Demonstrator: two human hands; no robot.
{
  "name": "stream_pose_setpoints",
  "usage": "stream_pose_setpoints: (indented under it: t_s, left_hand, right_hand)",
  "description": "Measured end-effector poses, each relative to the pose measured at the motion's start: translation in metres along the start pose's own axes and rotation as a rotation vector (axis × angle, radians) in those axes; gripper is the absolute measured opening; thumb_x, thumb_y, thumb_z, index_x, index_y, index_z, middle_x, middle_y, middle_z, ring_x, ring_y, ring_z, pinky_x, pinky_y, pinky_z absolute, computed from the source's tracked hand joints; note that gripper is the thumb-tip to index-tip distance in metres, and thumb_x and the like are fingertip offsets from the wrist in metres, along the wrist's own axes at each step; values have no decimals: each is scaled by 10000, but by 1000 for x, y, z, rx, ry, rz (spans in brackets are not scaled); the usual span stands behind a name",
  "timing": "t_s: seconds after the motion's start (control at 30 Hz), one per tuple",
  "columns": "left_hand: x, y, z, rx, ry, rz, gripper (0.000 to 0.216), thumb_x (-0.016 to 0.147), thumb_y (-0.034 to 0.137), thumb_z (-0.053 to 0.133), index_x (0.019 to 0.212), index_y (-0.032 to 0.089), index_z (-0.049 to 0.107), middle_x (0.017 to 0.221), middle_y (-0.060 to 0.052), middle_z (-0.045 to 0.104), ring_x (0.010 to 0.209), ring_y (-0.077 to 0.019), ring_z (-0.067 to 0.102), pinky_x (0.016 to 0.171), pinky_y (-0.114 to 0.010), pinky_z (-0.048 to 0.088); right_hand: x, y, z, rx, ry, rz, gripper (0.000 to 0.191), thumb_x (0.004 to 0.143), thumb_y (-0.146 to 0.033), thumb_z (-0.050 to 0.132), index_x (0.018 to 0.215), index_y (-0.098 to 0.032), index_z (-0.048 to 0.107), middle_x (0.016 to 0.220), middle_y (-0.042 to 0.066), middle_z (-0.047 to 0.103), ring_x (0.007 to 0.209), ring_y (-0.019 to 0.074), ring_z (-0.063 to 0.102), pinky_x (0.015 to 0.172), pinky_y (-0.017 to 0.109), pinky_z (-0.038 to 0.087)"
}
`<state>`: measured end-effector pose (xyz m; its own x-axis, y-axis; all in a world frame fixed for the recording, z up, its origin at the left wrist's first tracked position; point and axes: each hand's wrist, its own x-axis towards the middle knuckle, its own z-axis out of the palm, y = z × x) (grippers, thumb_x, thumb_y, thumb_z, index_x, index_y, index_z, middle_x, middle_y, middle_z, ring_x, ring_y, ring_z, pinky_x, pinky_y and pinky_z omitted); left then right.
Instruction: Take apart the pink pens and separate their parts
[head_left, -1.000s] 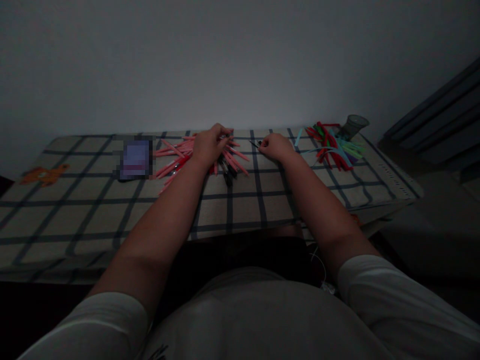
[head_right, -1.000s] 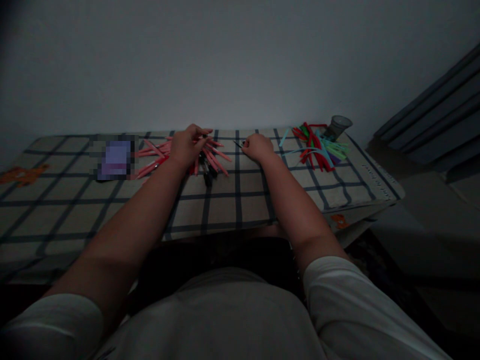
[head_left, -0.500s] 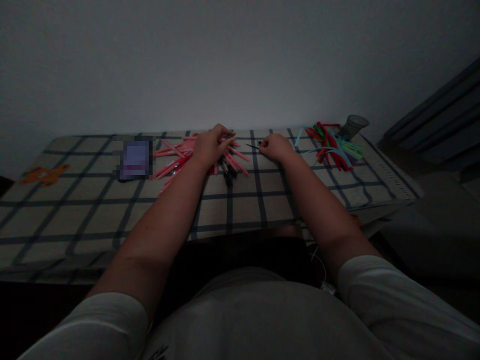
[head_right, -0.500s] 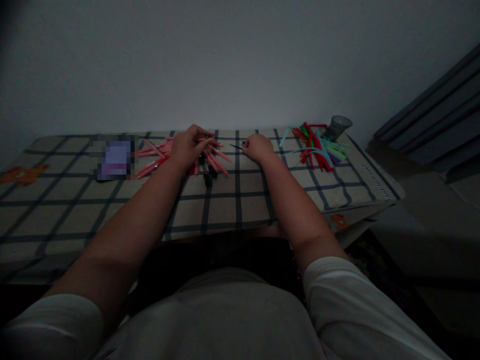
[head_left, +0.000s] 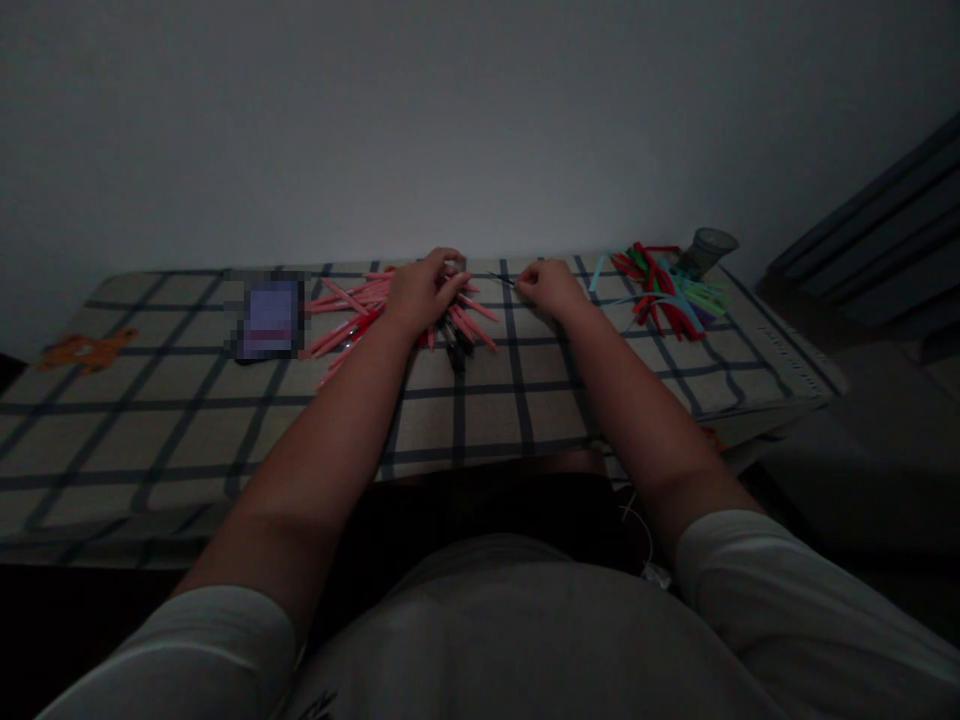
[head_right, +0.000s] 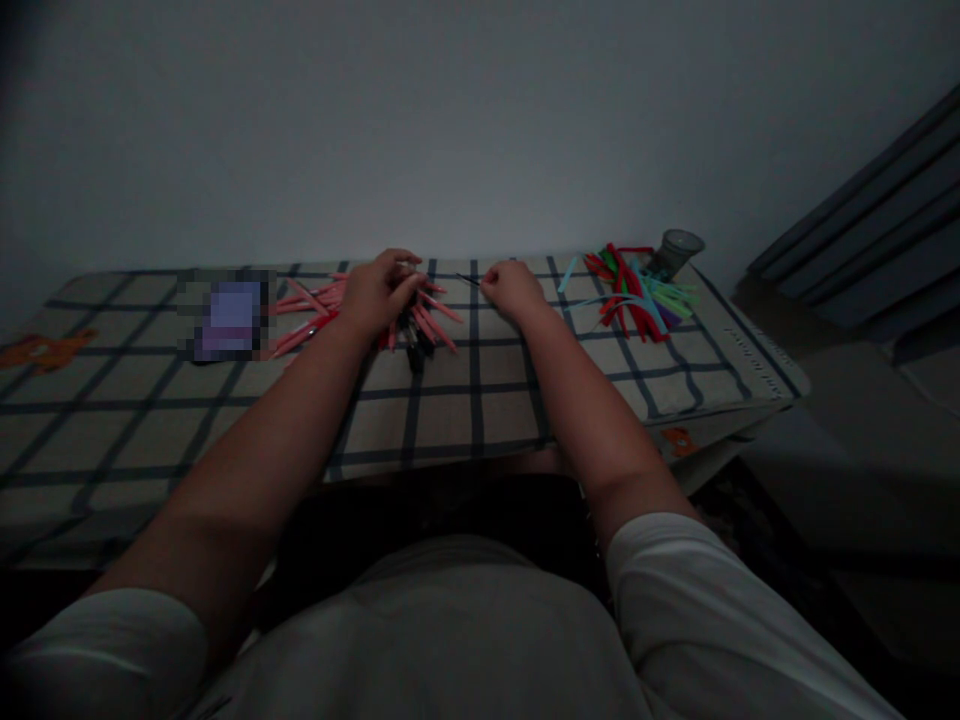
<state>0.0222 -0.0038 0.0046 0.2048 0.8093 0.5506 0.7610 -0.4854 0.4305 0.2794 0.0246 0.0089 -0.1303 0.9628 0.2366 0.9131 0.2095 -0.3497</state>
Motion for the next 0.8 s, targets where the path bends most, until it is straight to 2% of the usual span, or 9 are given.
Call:
stream_pose_setpoints:
  t_s: [0.23,0.33,0.43,0.5,0.6,0.7,0.8]
  left_hand:
    - [0,1,0,27,-49,-16,348,1063,392,673,1383,257,701,1075,-76,852,1027,-248,792,952,-351,559]
    - [1,0,0,34,-51,10,368,1062,414,673,1392,258,718,1070,-74,857,1032,-258,793,946,-356,558]
    - [2,-1,0,60,-68,36,394,1072,457,649,1401,261,743,1074,-79,857,1054,-272,794,957,-362,550]
    - [2,-2,0,86,-79,50,422,1083,489,624,1406,254,757,1084,-89,855,1059,-279,793,965,-366,541]
    - [3,-4,2,107,-77,79,464,1090,521,592,1413,240,771,1118,-102,857,1049,-282,788,954,-368,533]
    - [2,-5,3,117,-67,113,488,1094,533,571,1419,236,780,1199,-116,852,1076,-285,777,956,-374,530]
    - [1,-5,2,141,-83,114,503,1099,547,557,1424,238,785,1257,-130,840,1109,-295,767,963,-389,524]
  right_hand:
    - [9,11,8,62,-15,-80,332,940,-138,676,1206,-98,872,1176,192,848,1110,323,788,1001,387,568]
    - [13,14,13,145,51,-86,293,914,-126,676,1125,-118,879,1152,175,846,1085,320,784,989,395,567]
    - [16,12,17,280,106,-57,212,891,-128,684,1020,-121,853,1026,134,831,975,278,762,928,376,560]
    - [16,10,19,385,114,-35,129,911,-180,696,924,-131,814,899,94,788,874,239,719,862,354,542]
    - [15,6,20,546,108,-49,204,952,-312,719,814,-163,744,755,31,686,757,188,628,774,324,498]
    - [16,4,21,698,103,-71,266,943,-390,771,785,-190,693,696,-8,606,712,161,562,708,299,460]
    - [19,3,24,869,81,-47,309,923,-441,822,800,-211,658,696,-16,596,695,149,548,650,272,440]
